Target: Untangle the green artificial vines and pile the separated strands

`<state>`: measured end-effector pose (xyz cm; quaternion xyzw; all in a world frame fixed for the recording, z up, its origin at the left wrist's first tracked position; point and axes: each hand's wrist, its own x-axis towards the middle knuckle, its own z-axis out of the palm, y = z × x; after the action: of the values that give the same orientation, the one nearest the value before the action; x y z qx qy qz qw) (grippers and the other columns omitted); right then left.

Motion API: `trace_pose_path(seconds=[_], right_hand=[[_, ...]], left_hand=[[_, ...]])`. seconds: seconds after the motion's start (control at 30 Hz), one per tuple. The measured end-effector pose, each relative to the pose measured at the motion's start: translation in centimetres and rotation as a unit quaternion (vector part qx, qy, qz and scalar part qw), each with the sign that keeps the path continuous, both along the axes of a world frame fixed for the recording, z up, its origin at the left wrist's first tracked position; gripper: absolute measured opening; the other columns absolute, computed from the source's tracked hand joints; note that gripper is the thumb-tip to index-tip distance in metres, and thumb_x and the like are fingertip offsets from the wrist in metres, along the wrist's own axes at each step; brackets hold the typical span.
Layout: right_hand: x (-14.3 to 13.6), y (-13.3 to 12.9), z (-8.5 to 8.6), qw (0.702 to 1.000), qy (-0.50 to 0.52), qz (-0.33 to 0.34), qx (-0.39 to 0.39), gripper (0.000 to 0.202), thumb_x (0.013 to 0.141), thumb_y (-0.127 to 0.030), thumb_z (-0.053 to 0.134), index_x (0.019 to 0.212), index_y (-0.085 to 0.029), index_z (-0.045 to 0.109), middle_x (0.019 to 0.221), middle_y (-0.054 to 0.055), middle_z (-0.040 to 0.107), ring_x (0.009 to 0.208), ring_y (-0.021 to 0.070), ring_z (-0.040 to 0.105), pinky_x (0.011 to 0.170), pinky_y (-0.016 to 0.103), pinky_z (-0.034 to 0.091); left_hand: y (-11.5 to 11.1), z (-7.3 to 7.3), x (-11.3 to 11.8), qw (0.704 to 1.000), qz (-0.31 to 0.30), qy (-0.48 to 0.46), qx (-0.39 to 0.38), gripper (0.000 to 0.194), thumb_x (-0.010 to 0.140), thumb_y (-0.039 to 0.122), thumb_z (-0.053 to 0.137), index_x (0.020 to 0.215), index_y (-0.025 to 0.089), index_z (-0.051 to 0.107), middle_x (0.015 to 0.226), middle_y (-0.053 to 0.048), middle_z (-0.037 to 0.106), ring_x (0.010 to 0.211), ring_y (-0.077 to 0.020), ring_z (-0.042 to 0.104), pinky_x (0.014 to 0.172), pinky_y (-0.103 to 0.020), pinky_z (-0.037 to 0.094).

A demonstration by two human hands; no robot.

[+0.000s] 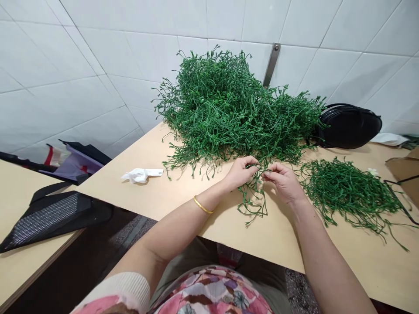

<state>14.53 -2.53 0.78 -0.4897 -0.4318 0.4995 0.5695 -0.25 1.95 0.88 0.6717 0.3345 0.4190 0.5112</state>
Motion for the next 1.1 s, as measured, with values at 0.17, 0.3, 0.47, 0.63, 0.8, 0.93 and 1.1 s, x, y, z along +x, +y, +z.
trace_pose_path(seconds=[0.17,0.3,0.47,0.63,0.8,0.93,1.1], right_hand=[[-0.3,-0.1,0.1,1.000,0.030,-0.008,-0.001,0.024,0.050,-0.021,0.077,0.064,-0.020,0.058,0.057,-0.004,0.061,0.054,0.0097,0.057,0.057,0.024,0.044],[-0.5,-0.1,0.3,0.996,0.082,0.004,-0.046,0.033,0.045,-0.021,0.081,0.068,-0.019,0.059,0.061,-0.003,0.064,0.056,0.0100,0.059,0.060,0.025,0.048],[-0.6,-0.1,0.4,0.989,0.118,0.042,-0.076,0.035,0.051,-0.032,0.083,0.074,-0.018,0.061,0.065,-0.001,0.066,0.059,0.0101,0.060,0.062,0.025,0.049],[-0.8,0.2,-0.1,0.985,0.118,0.045,-0.118,0.037,0.052,-0.039,0.084,0.069,-0.018,0.058,0.058,-0.002,0.062,0.052,0.0090,0.055,0.054,0.023,0.046],[-0.6,0.2,-0.1,0.991,0.099,0.035,-0.086,0.037,0.047,-0.030,0.085,0.072,-0.018,0.059,0.060,-0.003,0.062,0.053,0.0079,0.055,0.054,0.022,0.044],[0.1,-0.3,0.7,0.995,0.062,0.055,-0.057,0.038,0.049,-0.023,0.081,0.081,-0.020,0.060,0.064,-0.004,0.062,0.060,0.0101,0.059,0.059,0.023,0.045],[0.5,-0.5,1.1,0.998,0.011,0.060,-0.028,0.038,0.051,-0.022,0.078,0.084,-0.021,0.059,0.068,-0.004,0.060,0.064,0.0109,0.058,0.061,0.024,0.045]], left_hand=[[-0.3,0.0,0.1,0.998,0.049,0.033,0.033,0.019,0.068,0.026,0.062,0.061,0.014,0.050,0.059,0.004,0.047,0.059,-0.0078,0.040,0.058,-0.022,0.032],[-0.4,-0.1,0.0,0.977,0.114,0.116,0.136,0.015,0.068,0.017,0.058,0.061,0.016,0.046,0.061,0.004,0.043,0.061,-0.0087,0.039,0.059,-0.023,0.031],[-0.6,-0.1,-0.1,0.934,0.148,0.207,0.250,0.007,0.074,0.017,0.054,0.070,0.018,0.048,0.070,0.001,0.049,0.068,-0.0115,0.044,0.064,-0.025,0.034],[-1.1,-0.1,0.1,0.898,0.149,0.283,0.303,0.003,0.079,0.020,0.049,0.078,0.019,0.051,0.080,-0.003,0.053,0.072,-0.0144,0.048,0.064,-0.027,0.035],[-1.2,0.0,0.2,0.913,0.117,0.268,0.284,0.002,0.076,0.019,0.052,0.078,0.018,0.053,0.080,-0.003,0.051,0.071,-0.0140,0.046,0.064,-0.027,0.035],[0.0,-0.2,-0.4,0.968,0.046,0.176,0.170,0.015,0.067,0.024,0.064,0.068,0.016,0.052,0.072,0.001,0.046,0.069,-0.0119,0.043,0.061,-0.025,0.034],[1.1,-0.3,-0.7,0.995,-0.013,0.084,0.058,0.019,0.064,0.019,0.063,0.061,0.016,0.044,0.063,0.004,0.041,0.062,-0.0086,0.038,0.058,-0.023,0.030]])
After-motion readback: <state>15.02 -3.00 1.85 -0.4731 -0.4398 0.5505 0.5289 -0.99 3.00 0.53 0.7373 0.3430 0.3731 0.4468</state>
